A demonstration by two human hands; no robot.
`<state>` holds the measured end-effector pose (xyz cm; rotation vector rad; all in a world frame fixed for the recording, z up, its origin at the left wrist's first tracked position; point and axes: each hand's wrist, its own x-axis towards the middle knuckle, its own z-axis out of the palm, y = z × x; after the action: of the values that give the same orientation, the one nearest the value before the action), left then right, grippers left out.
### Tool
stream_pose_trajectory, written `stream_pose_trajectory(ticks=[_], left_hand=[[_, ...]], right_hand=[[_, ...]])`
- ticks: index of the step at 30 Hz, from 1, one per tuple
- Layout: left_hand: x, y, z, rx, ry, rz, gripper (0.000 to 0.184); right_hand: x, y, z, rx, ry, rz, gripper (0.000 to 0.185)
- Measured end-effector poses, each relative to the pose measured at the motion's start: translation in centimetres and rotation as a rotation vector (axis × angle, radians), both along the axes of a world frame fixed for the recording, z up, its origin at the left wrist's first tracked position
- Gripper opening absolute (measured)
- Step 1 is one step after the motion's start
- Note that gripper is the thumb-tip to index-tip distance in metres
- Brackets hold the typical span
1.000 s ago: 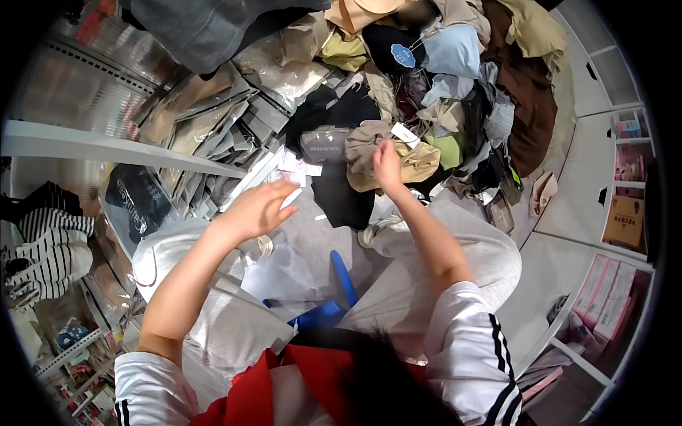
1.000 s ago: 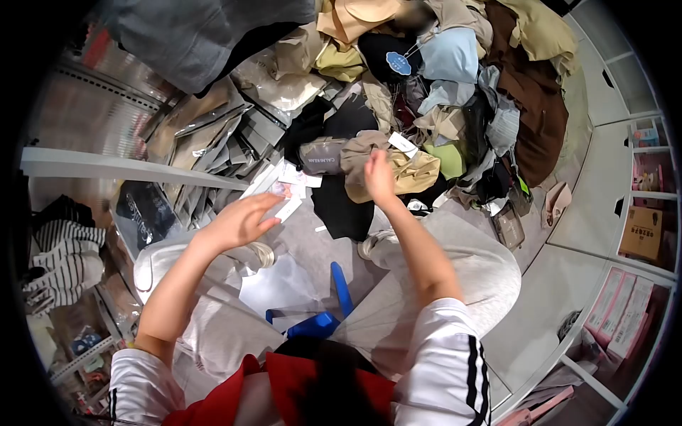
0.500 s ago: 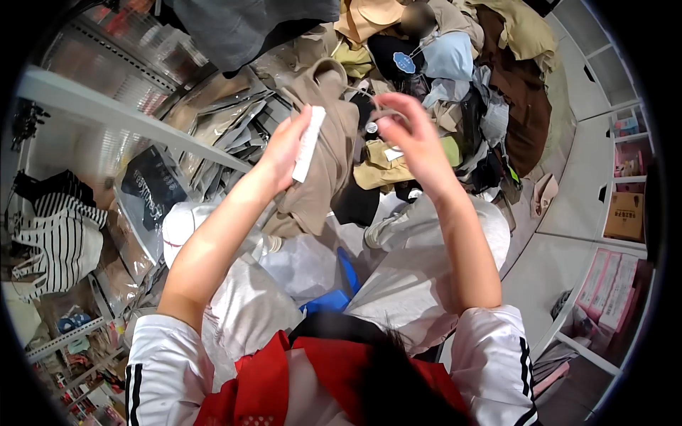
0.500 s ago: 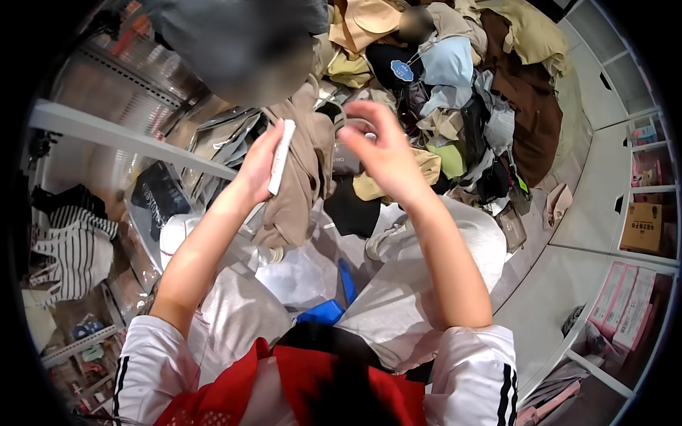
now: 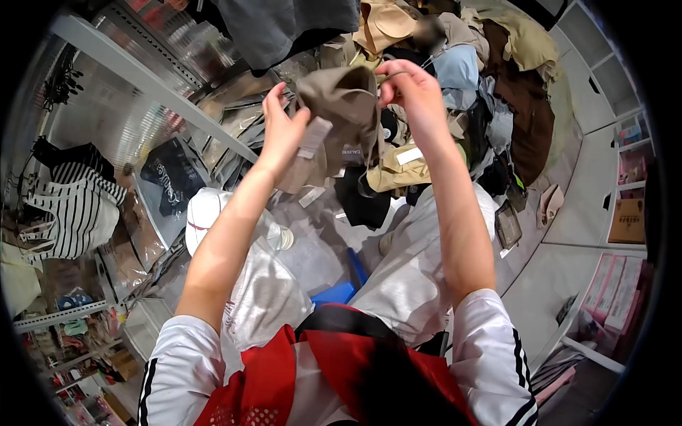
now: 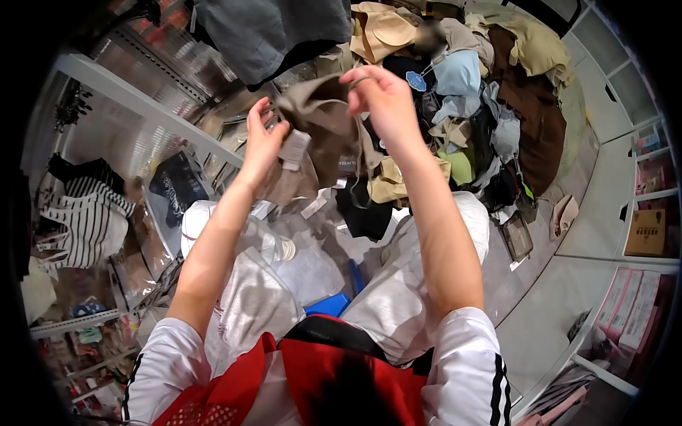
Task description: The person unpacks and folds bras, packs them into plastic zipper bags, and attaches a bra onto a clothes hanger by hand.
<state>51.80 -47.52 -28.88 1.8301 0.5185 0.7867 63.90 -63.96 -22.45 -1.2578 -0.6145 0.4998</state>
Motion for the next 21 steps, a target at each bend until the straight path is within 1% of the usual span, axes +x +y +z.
stream_pose_trajectory(ticks=[1,2,3,5,6,7,9,10,13,15,17,19,20,21], left_hand=[[-0.1,-0.3,0.1,0.439,0.033,0.039,0.053],[-0.1,-0.5,0.3,0.447,-0.005,-0.116,0.056],[0.0,-1.4,0.7,0.367,-0.05,-0.248,0.045],[-0.4,-2.3,1.8,0.024,0.162,-0.534,0.028],[0.1,-1.7,0.1,-0.074,0.143,-0.522,0.017],[0.6,-1.1,-0.3,-0.124,0.15,-0.509,0.014],[1.1,-0.2,0.1,-0.178,-0.043,-0.466,0.018],[1.3,0.5,0.3,-0.089,-0.06,-0.439,0.025],[1.3,0.1,0.8,-0.316,-0.178,-0.287,0.028],[0.9,-0.3,1.7,-0.242,-0.179,-0.259,0.032],[0.7,-0.3,1.9,-0.125,-0.181,-0.248,0.032],[0.4,-0.3,2.0,-0.182,-0.204,-0.211,0.032],[0.3,-0.2,2.1,-0.155,-0.217,-0.191,0.032],[0.2,-0.2,2.2,-0.129,-0.23,-0.169,0.033]], right_hand=[[0.0,0.6,-0.4,-0.067,-0.13,0.033,0.019],[-0.6,1.4,-0.7,-0.057,-0.144,0.053,0.018],[-0.7,2.0,-1.6,-0.098,-0.156,0.092,0.017],[-1.5,2.7,-1.4,-0.305,-0.197,0.207,0.016],[-1.7,3.0,-1.2,-0.333,-0.184,0.266,0.018],[-1.9,3.3,-1.5,-0.235,-0.135,0.228,0.019],[-2.2,4.2,-1.9,-0.036,-0.046,0.147,0.021],[-2.3,4.7,-2.2,0.058,0.077,0.148,0.022],[-2.8,6.2,-4.1,0.038,0.063,0.015,0.019],[-3.1,7.0,-7.3,-0.114,-0.134,0.031,0.017],[-3.7,8.0,-9.6,-0.109,-0.158,0.02,0.019],[-4.4,7.5,-8.5,-0.196,-0.185,0.13,0.02],[-4.8,7.2,-7.9,-0.277,-0.199,0.161,0.021],[-5.2,6.9,-7.6,-0.29,-0.229,0.212,0.02]])
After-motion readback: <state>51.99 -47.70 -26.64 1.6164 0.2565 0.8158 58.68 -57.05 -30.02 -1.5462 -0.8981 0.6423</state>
